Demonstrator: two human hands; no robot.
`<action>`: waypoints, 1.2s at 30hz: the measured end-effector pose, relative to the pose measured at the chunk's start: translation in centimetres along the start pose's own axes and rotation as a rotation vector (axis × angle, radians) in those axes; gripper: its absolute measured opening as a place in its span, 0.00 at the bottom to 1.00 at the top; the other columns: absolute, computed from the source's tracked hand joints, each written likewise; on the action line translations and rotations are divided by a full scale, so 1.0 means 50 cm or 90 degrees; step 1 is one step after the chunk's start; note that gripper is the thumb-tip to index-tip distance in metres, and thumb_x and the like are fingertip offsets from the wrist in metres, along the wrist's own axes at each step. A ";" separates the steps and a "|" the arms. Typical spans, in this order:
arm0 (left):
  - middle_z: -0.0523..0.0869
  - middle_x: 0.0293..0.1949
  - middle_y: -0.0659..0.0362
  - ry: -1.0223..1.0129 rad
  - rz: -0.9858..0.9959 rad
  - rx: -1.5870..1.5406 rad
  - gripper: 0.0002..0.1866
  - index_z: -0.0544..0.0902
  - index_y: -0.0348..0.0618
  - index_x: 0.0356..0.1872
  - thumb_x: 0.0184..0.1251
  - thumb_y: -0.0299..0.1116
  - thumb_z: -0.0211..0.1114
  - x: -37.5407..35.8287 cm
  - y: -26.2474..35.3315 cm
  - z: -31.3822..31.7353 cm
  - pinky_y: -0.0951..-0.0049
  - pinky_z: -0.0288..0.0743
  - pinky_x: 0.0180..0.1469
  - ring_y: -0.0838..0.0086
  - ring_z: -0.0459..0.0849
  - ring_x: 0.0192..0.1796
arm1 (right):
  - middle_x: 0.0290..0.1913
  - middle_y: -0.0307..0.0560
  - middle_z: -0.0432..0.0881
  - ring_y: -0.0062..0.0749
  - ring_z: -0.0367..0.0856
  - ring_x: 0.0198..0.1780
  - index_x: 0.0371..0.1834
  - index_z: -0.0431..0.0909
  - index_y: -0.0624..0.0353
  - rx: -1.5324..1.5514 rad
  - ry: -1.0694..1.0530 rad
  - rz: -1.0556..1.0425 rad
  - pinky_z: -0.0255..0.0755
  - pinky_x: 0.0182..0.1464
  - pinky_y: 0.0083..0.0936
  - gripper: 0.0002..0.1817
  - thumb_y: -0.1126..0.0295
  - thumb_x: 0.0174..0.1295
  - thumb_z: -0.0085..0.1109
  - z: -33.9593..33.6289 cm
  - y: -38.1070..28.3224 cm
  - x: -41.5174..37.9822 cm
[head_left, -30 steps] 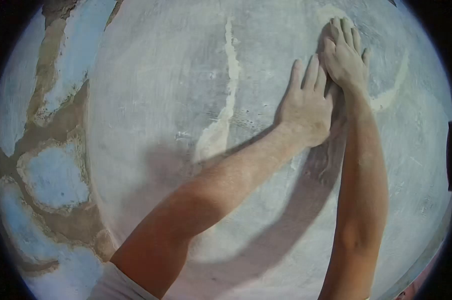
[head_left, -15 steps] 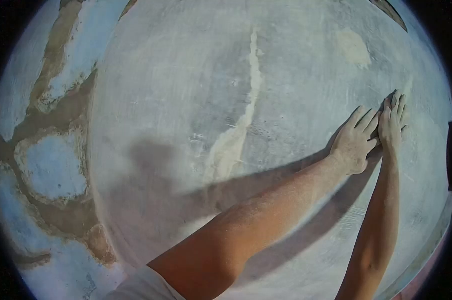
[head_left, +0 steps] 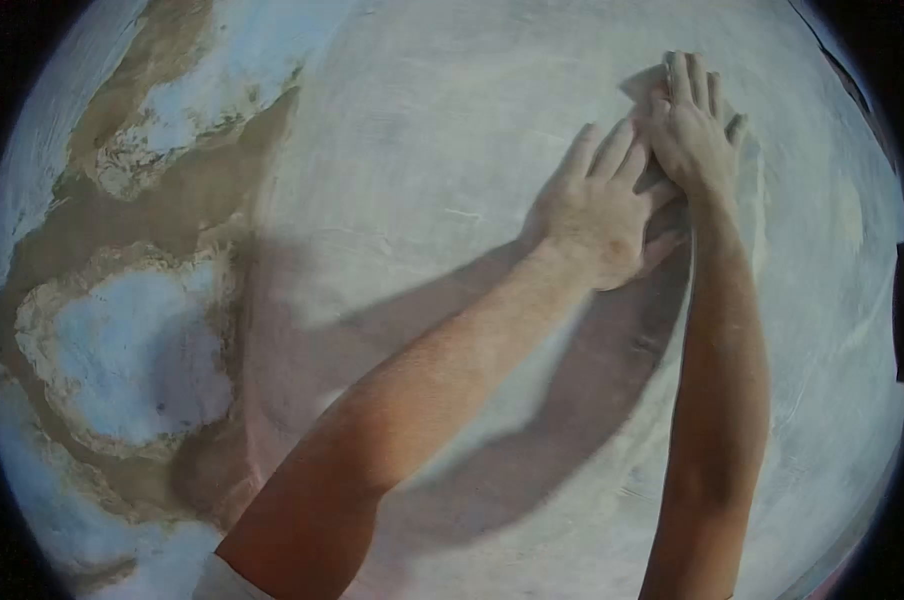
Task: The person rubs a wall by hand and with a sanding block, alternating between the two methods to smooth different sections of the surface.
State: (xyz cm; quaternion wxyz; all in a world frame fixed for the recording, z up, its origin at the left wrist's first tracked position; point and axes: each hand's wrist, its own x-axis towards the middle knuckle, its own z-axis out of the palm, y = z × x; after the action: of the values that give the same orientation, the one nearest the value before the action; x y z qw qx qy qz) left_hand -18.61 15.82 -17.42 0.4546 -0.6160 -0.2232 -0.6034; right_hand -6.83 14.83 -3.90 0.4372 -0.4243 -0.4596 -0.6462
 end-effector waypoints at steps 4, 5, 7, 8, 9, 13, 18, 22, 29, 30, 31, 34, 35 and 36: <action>0.66 0.85 0.48 -0.080 -0.069 0.101 0.37 0.75 0.66 0.81 0.81 0.71 0.49 -0.091 -0.228 -0.098 0.47 0.40 0.90 0.54 0.55 0.89 | 0.93 0.39 0.51 0.40 0.44 0.93 0.92 0.53 0.46 0.052 -0.034 -0.055 0.36 0.90 0.66 0.36 0.51 0.84 0.38 0.009 -0.313 0.045; 0.66 0.85 0.48 -0.070 -0.084 0.108 0.37 0.75 0.65 0.81 0.82 0.72 0.49 -0.112 -0.279 -0.113 0.47 0.40 0.90 0.54 0.54 0.89 | 0.93 0.37 0.50 0.39 0.43 0.93 0.92 0.52 0.44 0.065 -0.047 -0.060 0.36 0.90 0.66 0.35 0.50 0.84 0.37 0.018 -0.379 0.060; 0.64 0.85 0.47 -0.053 -0.110 0.123 0.38 0.74 0.64 0.81 0.82 0.72 0.48 -0.148 -0.370 -0.141 0.47 0.40 0.91 0.53 0.54 0.89 | 0.94 0.35 0.50 0.38 0.42 0.93 0.92 0.52 0.43 0.080 -0.046 -0.077 0.34 0.90 0.66 0.35 0.49 0.85 0.36 0.044 -0.485 0.080; 0.64 0.86 0.47 -0.067 -0.122 0.126 0.38 0.74 0.63 0.82 0.82 0.72 0.47 -0.163 -0.404 -0.154 0.47 0.40 0.91 0.52 0.54 0.89 | 0.94 0.36 0.50 0.38 0.42 0.93 0.92 0.52 0.44 0.081 -0.032 -0.095 0.34 0.90 0.66 0.35 0.50 0.85 0.36 0.057 -0.531 0.087; 0.63 0.86 0.47 -0.081 -0.136 0.129 0.38 0.74 0.62 0.82 0.82 0.72 0.47 -0.177 -0.435 -0.168 0.47 0.41 0.91 0.52 0.53 0.90 | 0.93 0.36 0.50 0.37 0.42 0.93 0.92 0.52 0.45 0.083 -0.017 -0.114 0.34 0.90 0.66 0.35 0.50 0.85 0.36 0.058 -0.574 0.093; 0.61 0.86 0.42 -0.145 -0.181 0.132 0.38 0.74 0.57 0.82 0.82 0.68 0.53 -0.211 -0.546 -0.205 0.49 0.46 0.90 0.49 0.54 0.89 | 0.93 0.39 0.51 0.37 0.43 0.93 0.91 0.53 0.50 0.116 -0.056 -0.165 0.34 0.91 0.61 0.36 0.54 0.83 0.37 0.051 -0.698 0.106; 0.64 0.85 0.45 -0.067 -0.209 0.002 0.34 0.76 0.62 0.80 0.85 0.67 0.49 -0.279 -0.597 -0.256 0.47 0.43 0.91 0.51 0.58 0.87 | 0.91 0.47 0.56 0.37 0.48 0.92 0.89 0.56 0.61 0.186 -0.031 -0.188 0.38 0.92 0.53 0.37 0.55 0.82 0.41 0.051 -0.801 0.065; 0.63 0.84 0.39 -0.167 -0.169 0.092 0.34 0.75 0.49 0.80 0.85 0.59 0.55 -0.328 -0.576 -0.274 0.44 0.44 0.90 0.42 0.56 0.87 | 0.90 0.45 0.59 0.36 0.52 0.91 0.87 0.61 0.60 0.216 -0.041 -0.212 0.42 0.91 0.53 0.35 0.56 0.80 0.46 0.028 -0.792 0.009; 0.64 0.86 0.46 -0.097 -0.188 0.159 0.35 0.72 0.58 0.83 0.83 0.63 0.51 -0.208 -0.591 -0.213 0.43 0.37 0.91 0.47 0.53 0.89 | 0.88 0.42 0.65 0.36 0.57 0.89 0.85 0.66 0.56 0.201 -0.028 -0.240 0.51 0.88 0.52 0.33 0.54 0.81 0.45 0.067 -0.745 0.191; 0.63 0.86 0.47 -0.052 -0.192 0.111 0.36 0.71 0.58 0.84 0.83 0.62 0.52 -0.167 -0.594 -0.211 0.43 0.37 0.91 0.46 0.52 0.89 | 0.88 0.42 0.64 0.36 0.56 0.89 0.85 0.65 0.55 0.199 -0.024 -0.222 0.49 0.89 0.52 0.32 0.55 0.82 0.45 0.073 -0.749 0.229; 0.60 0.88 0.47 -0.099 -0.218 0.181 0.37 0.67 0.58 0.86 0.82 0.61 0.53 -0.109 -0.605 -0.199 0.44 0.38 0.91 0.45 0.51 0.89 | 0.89 0.42 0.62 0.37 0.55 0.90 0.86 0.65 0.55 0.191 -0.024 -0.203 0.47 0.90 0.52 0.32 0.56 0.82 0.44 0.081 -0.746 0.256; 0.57 0.89 0.47 -0.088 -0.183 0.097 0.37 0.65 0.60 0.86 0.82 0.60 0.53 -0.094 -0.638 -0.209 0.47 0.38 0.91 0.45 0.50 0.90 | 0.91 0.39 0.59 0.36 0.52 0.91 0.87 0.64 0.52 0.194 -0.022 -0.161 0.42 0.91 0.50 0.32 0.55 0.83 0.41 0.103 -0.761 0.266; 0.55 0.89 0.48 -0.082 -0.169 0.126 0.37 0.64 0.65 0.87 0.84 0.64 0.49 -0.101 -0.668 -0.192 0.49 0.37 0.92 0.47 0.48 0.91 | 0.91 0.39 0.59 0.35 0.52 0.91 0.87 0.64 0.51 0.206 -0.022 -0.158 0.41 0.92 0.49 0.32 0.55 0.83 0.40 0.103 -0.762 0.264; 0.54 0.90 0.48 -0.119 -0.185 0.142 0.37 0.63 0.66 0.88 0.84 0.65 0.47 -0.096 -0.661 -0.204 0.50 0.37 0.92 0.48 0.47 0.91 | 0.91 0.38 0.58 0.35 0.51 0.91 0.87 0.64 0.51 0.217 -0.023 -0.154 0.40 0.92 0.48 0.32 0.55 0.83 0.40 0.090 -0.759 0.261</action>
State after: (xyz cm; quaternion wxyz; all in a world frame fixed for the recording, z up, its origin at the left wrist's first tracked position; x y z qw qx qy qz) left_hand -52.18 24.78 -13.81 0.4056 -0.5764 -0.4161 -0.5746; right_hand -45.76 24.31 1.00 0.4137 -0.2977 -0.6175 -0.5990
